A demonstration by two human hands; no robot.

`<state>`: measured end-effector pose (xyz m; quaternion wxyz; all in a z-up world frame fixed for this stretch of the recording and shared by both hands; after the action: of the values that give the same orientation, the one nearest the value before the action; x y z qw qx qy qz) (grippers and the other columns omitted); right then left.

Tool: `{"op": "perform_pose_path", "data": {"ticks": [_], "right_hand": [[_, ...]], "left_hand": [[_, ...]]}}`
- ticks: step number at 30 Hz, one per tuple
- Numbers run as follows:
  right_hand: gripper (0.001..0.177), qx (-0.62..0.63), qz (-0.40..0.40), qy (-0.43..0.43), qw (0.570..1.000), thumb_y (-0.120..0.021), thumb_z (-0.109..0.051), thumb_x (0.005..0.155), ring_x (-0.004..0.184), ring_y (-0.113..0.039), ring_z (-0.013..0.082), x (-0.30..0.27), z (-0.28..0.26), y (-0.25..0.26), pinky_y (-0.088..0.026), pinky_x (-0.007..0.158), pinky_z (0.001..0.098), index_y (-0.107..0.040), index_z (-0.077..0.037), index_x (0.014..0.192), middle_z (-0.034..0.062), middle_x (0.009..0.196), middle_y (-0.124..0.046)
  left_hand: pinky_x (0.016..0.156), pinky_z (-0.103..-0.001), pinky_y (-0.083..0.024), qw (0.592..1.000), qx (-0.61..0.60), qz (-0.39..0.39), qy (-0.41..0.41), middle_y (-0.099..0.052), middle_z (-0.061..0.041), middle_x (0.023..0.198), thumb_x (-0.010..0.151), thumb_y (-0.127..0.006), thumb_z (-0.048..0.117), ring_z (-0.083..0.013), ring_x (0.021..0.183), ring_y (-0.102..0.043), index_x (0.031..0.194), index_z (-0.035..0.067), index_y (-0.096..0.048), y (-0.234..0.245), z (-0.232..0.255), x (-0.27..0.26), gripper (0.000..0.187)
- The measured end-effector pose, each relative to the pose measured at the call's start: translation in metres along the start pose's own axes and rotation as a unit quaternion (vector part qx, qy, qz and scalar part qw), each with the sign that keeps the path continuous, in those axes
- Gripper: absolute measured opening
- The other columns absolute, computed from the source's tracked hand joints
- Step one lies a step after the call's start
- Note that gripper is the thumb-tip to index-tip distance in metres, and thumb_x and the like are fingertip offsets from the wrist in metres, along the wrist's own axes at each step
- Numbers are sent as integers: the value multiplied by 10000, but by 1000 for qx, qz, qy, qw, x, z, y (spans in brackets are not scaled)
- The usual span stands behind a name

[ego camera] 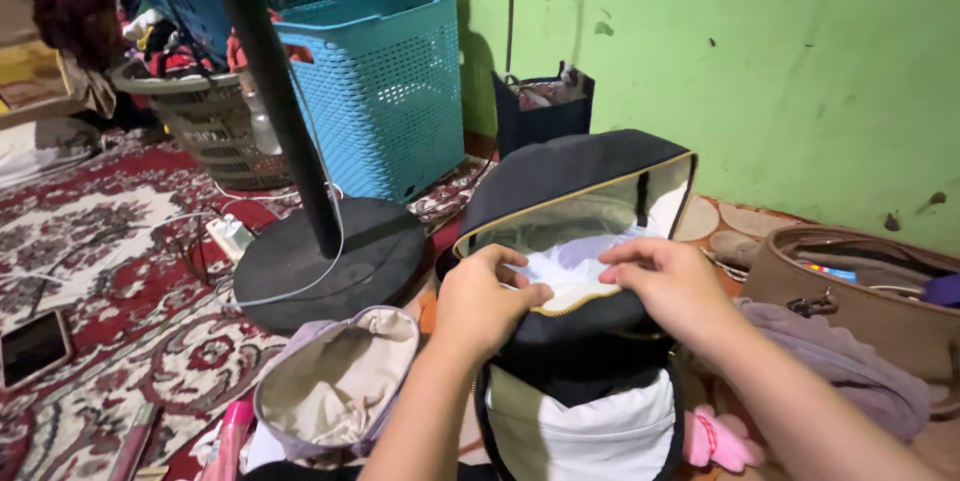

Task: The person sits on the floor and unpacks a black backpack, unzipping its compartments and removing a lavender pouch, a cosmetic pouch with makeup items, plastic bags of clothing, a pink towel, a folded umbrella, snack packets and sunglasses, laying the items out on the floor and rearranging them.

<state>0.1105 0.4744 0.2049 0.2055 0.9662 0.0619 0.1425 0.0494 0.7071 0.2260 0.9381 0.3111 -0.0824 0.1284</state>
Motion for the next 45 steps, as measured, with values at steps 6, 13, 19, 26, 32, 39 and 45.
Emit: {"op": "perform_pose_path", "data": {"ticks": [6,13,19,26,32,39,45], "right_hand": [[255,-46,22,-7,999,-642,-92,838,804,-715,156,-28,10,-1,-549,750,285,-793,-35,1035,71,932,-835],[260,-128,-11,-48,990,-757,-167,812,801,-708,172,-26,1,0,-553,751,312,-818,-73,1047,116,873,-802],[401,-269,-65,40,960,-813,-187,705,941,-771,212,24,-36,-14,-582,862,339,-801,-137,1103,79,1047,-806],[915,-396,-230,119,881,-1050,-305,472,1116,-654,304,30,-24,-98,-518,930,401,-694,-206,1309,134,1264,-676],[436,-393,-160,60,903,-897,-286,628,980,-748,307,29,-1,-85,-578,893,394,-819,-193,1047,140,1004,-774],[228,-282,-21,39,958,-779,-240,779,845,-753,318,35,1,-46,-575,771,432,-816,-132,976,161,908,-779],[186,-14,38,-55,998,-704,-85,867,701,-666,241,34,4,-31,-508,619,391,-806,-18,1007,149,837,-775]], "left_hand": [[850,-381,-556,998,57,-21,-10,-761,-73,1077,583,-908,452,-252,982,-735,1113,110,-729,-4,1,-18,655],[787,-375,-562,991,129,-42,-6,-772,-22,921,526,-930,551,-221,908,-739,966,149,-716,0,22,-33,633],[722,-395,-548,992,119,6,-48,-757,-9,777,619,-904,495,-242,819,-723,699,174,-709,2,28,-46,385],[717,-409,-545,994,90,-6,-62,-739,-42,754,700,-824,324,-261,792,-721,706,195,-728,-3,13,-55,160],[720,-426,-543,994,106,-15,-29,-730,-59,757,724,-772,226,-287,792,-716,707,198,-737,-9,2,-48,48],[735,-432,-553,995,104,-7,-1,-726,-80,761,708,-814,310,-297,800,-715,702,190,-748,-3,1,-60,136],[746,-427,-558,996,85,5,6,-731,-86,777,708,-836,332,-296,813,-719,706,183,-748,5,2,-68,173]]}}
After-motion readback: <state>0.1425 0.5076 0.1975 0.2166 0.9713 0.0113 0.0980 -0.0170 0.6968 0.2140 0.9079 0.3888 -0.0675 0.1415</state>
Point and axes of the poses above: each hand's wrist, its own x-axis towards the middle knuckle, its own y-axis out of the back of the hand, z = x × y, the point moved 9 cm from there along x, towards the middle knuckle
